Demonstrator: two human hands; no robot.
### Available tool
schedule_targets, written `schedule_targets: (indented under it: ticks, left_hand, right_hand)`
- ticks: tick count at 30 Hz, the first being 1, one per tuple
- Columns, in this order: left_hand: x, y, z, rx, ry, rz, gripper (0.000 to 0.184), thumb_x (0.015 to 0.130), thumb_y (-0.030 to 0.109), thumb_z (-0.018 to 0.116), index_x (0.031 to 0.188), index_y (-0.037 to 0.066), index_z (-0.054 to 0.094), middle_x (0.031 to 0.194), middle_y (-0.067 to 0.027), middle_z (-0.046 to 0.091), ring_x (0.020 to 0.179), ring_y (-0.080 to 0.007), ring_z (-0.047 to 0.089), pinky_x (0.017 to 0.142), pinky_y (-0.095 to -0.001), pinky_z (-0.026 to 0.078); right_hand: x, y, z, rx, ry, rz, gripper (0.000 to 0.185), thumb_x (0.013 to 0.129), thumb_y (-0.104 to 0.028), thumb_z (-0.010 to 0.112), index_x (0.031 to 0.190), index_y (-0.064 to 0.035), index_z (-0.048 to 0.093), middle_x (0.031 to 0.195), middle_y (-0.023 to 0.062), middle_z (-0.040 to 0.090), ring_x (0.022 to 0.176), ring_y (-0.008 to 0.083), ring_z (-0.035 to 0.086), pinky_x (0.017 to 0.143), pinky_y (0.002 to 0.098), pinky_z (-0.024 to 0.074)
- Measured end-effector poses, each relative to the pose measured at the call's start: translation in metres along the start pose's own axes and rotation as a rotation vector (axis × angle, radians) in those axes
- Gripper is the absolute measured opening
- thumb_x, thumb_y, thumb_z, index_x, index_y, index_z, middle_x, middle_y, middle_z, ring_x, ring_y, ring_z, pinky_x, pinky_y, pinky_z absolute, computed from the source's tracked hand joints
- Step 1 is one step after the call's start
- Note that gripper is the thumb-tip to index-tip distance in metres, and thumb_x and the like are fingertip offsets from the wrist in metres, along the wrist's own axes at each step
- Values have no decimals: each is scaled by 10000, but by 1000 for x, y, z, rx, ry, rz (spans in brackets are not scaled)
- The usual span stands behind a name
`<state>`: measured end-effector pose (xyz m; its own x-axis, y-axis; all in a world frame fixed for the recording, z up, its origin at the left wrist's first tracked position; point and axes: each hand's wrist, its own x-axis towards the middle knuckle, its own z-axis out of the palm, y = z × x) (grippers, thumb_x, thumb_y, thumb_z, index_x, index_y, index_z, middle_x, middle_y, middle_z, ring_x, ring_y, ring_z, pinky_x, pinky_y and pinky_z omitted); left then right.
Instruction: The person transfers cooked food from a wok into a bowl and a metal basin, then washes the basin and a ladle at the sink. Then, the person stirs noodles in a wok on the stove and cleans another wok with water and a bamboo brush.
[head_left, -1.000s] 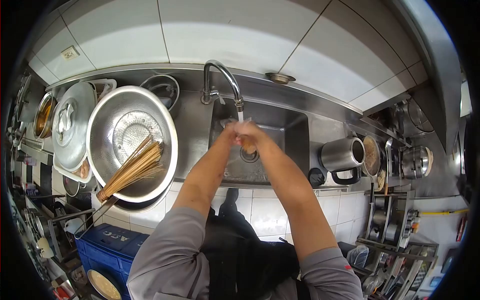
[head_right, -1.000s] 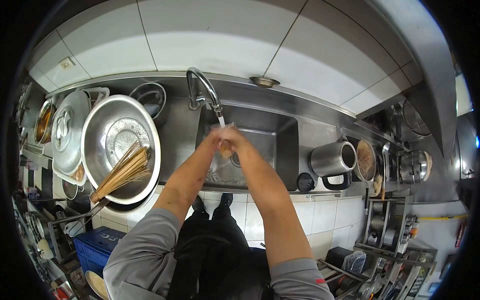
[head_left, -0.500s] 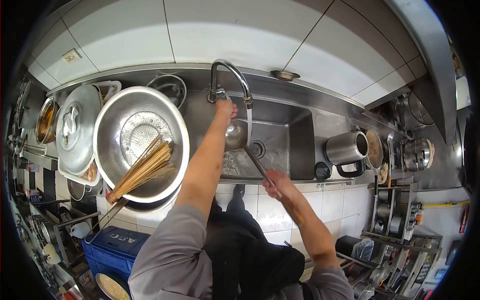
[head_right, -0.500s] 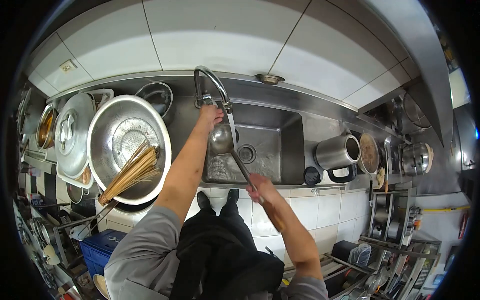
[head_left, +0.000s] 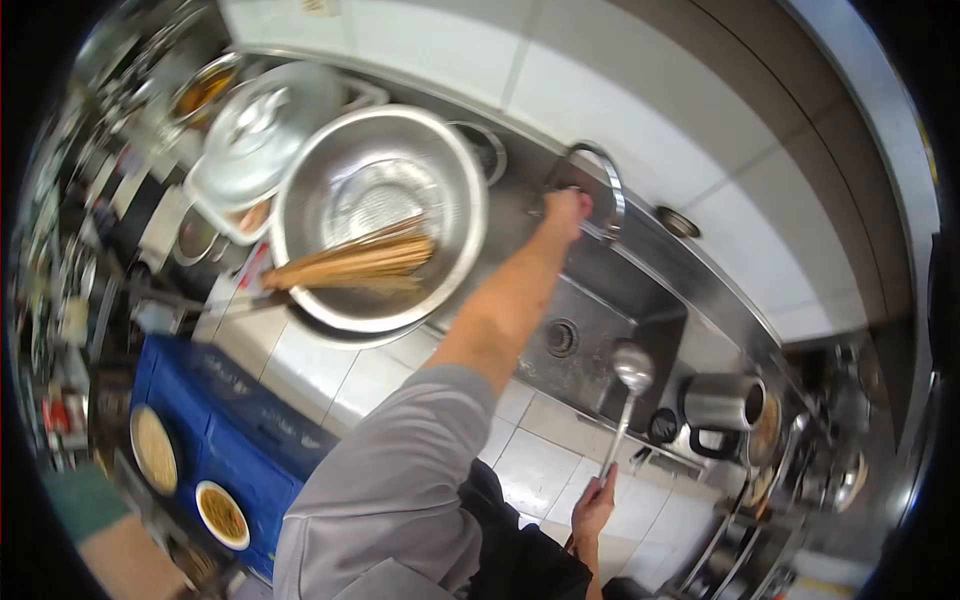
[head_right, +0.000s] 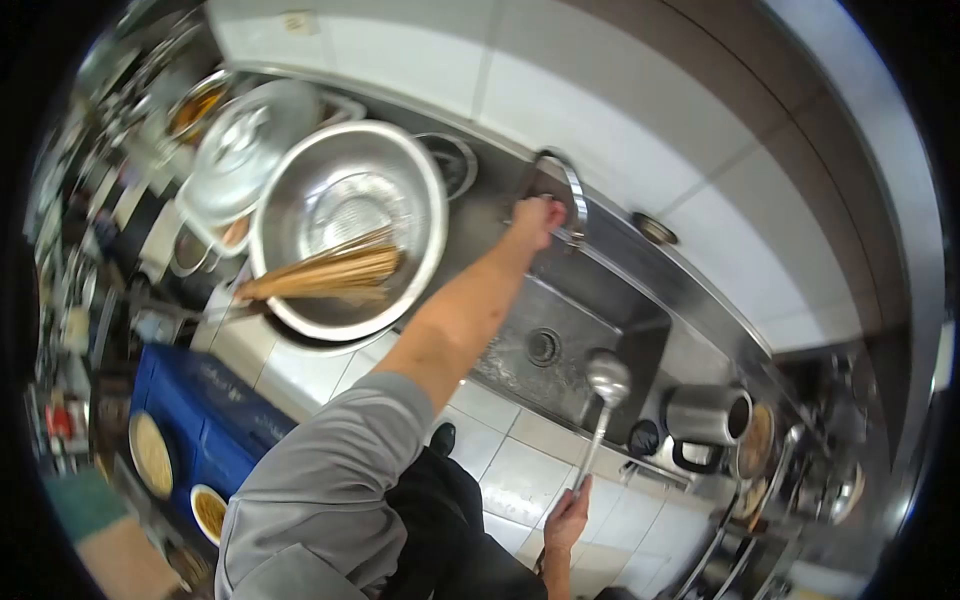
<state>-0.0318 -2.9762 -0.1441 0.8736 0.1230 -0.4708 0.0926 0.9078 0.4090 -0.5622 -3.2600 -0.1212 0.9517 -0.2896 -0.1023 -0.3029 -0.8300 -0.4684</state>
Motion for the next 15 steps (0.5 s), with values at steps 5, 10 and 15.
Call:
schedule_targets:
  ticks: [5, 10, 15]
  left_hand:
    - [-78, -6, -33, 615, -77, 357, 354, 978, 122, 581, 1318, 38, 527, 979, -58, 646, 845, -158, 604, 718, -316, 511]
    - [-286, 22, -175, 917, -640, 404, 203, 1039, 210, 614, 1122, 27, 589, 983, -30, 655, 916, -111, 621, 844, -303, 525]
    - [-398, 93, -396, 1425, -212, 241, 199, 958, 190, 690, 1019, 8, 637, 950, -88, 719, 853, -166, 690, 802, -326, 562]
  right_hand:
    - [10, 16, 14, 403, 355, -170, 334, 999, -123, 602, 1292, 18, 525, 922, 93, 627, 676, 168, 588, 624, 285, 501]
    - [32, -47, 12, 862, 3, -4, 206, 1007, -205, 619, 974, -73, 464, 684, -17, 442, 497, 74, 417, 456, 248, 356]
    - [16, -158, 35, 836, -161, -258, 217, 1015, -218, 601, 934, -51, 487, 632, -29, 440, 475, 65, 402, 428, 260, 324]
